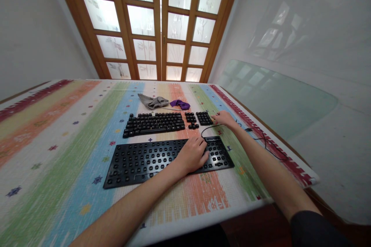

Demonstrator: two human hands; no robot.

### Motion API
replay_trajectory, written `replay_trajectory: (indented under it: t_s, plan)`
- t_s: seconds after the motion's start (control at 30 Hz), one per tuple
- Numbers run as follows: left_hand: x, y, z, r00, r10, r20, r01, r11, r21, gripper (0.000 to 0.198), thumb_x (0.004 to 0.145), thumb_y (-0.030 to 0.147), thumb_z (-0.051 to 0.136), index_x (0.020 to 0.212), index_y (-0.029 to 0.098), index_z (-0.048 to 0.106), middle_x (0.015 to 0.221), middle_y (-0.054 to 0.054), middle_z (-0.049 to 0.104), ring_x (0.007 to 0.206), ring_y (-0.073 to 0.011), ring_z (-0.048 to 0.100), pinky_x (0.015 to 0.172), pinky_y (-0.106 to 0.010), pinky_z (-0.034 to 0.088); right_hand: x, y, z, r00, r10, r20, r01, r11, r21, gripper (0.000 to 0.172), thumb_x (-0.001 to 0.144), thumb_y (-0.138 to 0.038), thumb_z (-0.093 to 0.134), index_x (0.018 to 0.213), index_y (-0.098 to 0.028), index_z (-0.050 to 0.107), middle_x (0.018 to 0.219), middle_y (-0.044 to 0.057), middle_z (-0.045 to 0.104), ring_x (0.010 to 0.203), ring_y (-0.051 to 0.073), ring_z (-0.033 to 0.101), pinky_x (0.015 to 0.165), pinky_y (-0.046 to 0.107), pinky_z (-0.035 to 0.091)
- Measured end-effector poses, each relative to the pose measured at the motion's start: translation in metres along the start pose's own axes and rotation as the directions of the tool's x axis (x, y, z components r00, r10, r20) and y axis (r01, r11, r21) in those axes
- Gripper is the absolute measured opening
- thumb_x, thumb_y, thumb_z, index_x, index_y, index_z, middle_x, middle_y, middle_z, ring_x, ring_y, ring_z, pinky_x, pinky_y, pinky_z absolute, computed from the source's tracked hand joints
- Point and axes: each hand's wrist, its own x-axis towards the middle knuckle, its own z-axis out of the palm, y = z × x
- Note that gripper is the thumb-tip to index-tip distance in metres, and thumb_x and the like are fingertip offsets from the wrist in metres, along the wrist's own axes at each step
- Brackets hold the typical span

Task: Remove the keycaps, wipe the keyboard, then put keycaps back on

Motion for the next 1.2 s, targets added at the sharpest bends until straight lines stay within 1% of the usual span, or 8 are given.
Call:
replay_trajectory:
  t_s: [0.2, 0.43, 0.5, 0.6, 0.73, 0.87, 0.97, 1.2]
  plan:
    - [0.0, -0.001, 0.001, 1.0, 0.0, 0.006, 0.0, 1.0, 0.01, 0.011, 0.093, 0.026, 0.053, 0.094, 0.015, 0.057, 0.103, -0.011, 0.062, 0.099, -0.026, 0.057, 0.09, -0.041, 0.049, -0.012, -0.001, -0.013, 0.999, -0.016, -0.039, 0.019, 0.998, 0.062, 0.034, 0.09, -0.036, 0.05, 0.09, -0.012, 0.074, 0.081, 0.012, 0.075, 0.08, 0.02, 0.065, 0.064, 0.024, 0.041]
    - [0.0, 0.001, -0.001, 0.999, 0.004, -0.033, -0.005, 1.0, -0.021, 0.009, 0.092, 0.024, 0.055, 0.096, 0.017, 0.057, 0.108, -0.012, 0.061, 0.107, -0.027, 0.056, 0.095, -0.043, 0.049, -0.057, 0.004, -0.014, 0.98, -0.177, 0.087, 0.157, 0.967, 0.203, 0.028, 0.083, -0.028, 0.05, 0.081, -0.014, 0.073, 0.075, 0.003, 0.071, 0.055, 0.011, 0.053, 0.051, 0.021, 0.037]
    - [-0.001, 0.002, -0.002, 0.997, -0.007, -0.079, 0.007, 1.0, -0.005, 0.013, 0.09, 0.022, 0.056, 0.101, 0.016, 0.056, 0.117, -0.014, 0.059, 0.112, -0.028, 0.053, 0.099, -0.044, 0.046, -0.075, 0.005, -0.013, 0.94, -0.309, 0.144, 0.268, 0.931, 0.249, 0.026, 0.08, -0.028, 0.051, 0.078, -0.014, 0.073, 0.072, 0.002, 0.07, 0.058, 0.013, 0.054, 0.053, 0.022, 0.038]
    - [-0.001, 0.003, -0.004, 0.985, -0.045, -0.169, 0.05, 0.998, 0.024, 0.027, 0.089, 0.021, 0.056, 0.114, 0.013, 0.053, 0.127, -0.016, 0.055, 0.119, -0.0296, 0.049, 0.104, -0.045, 0.043, -0.101, 0.006, -0.014, 0.83, -0.529, 0.175, 0.468, 0.832, 0.297, 0.025, 0.078, -0.03, 0.055, 0.084, -0.015, 0.075, 0.073, 0.001, 0.069, 0.066, 0.016, 0.058, 0.06, 0.023, 0.041]
    - [-0.001, 0.003, -0.005, 0.975, -0.081, -0.207, 0.091, 0.995, 0.042, 0.027, 0.092, 0.027, 0.055, 0.115, 0.013, 0.054, 0.12, -0.015, 0.059, 0.114, -0.0288, 0.052, 0.097, -0.045, 0.045, -0.132, 0.001, -0.017, 0.729, -0.653, 0.205, 0.612, 0.756, 0.232, 0.027, 0.082, -0.031, 0.054, 0.086, -0.017, 0.076, 0.069, 0.001, 0.069, 0.065, 0.017, 0.058, 0.061, 0.024, 0.039]
    - [-0.002, -0.001, -0.006, 0.996, -0.045, -0.082, 0.052, 0.995, 0.087, 0.016, 0.096, 0.027, 0.052, 0.097, 0.015, 0.062, 0.098, -0.01, 0.065, 0.097, -0.0254, 0.058, 0.087, -0.041, 0.048, -0.154, -0.01, -0.017, 0.689, -0.705, 0.165, 0.681, 0.709, 0.186, 0.026, 0.084, -0.026, 0.053, 0.089, -0.017, 0.077, 0.08, 0.004, 0.075, 0.068, 0.017, 0.062, 0.067, 0.026, 0.042]
    - [-0.005, -0.005, -0.016, 1.0, 0.025, -0.001, -0.025, 0.999, 0.04, 0.016, 0.096, 0.023, 0.052, 0.089, 0.016, 0.064, 0.089, -0.007, 0.067, 0.091, -0.0227, 0.059, 0.084, -0.037, 0.048, -0.162, -0.018, -0.015, 0.681, -0.716, 0.153, 0.703, 0.698, 0.137, 0.024, 0.084, -0.025, 0.055, 0.082, -0.016, 0.077, 0.076, 0.005, 0.075, 0.064, 0.016, 0.061, 0.064, 0.025, 0.041]
    - [-0.033, -0.014, -0.057, 0.999, 0.032, 0.031, -0.028, 0.992, -0.126, 0.015, 0.092, 0.029, 0.059, 0.098, 0.018, 0.068, 0.092, -0.007, 0.069, 0.089, -0.021, 0.063, 0.083, -0.034, 0.05, -0.161, -0.033, -0.007, 0.601, -0.785, 0.146, 0.767, 0.619, 0.167, 0.024, 0.086, -0.027, 0.061, 0.099, -0.019, 0.078, 0.093, 0.008, 0.078, 0.079, 0.021, 0.069, 0.07, 0.027, 0.044]
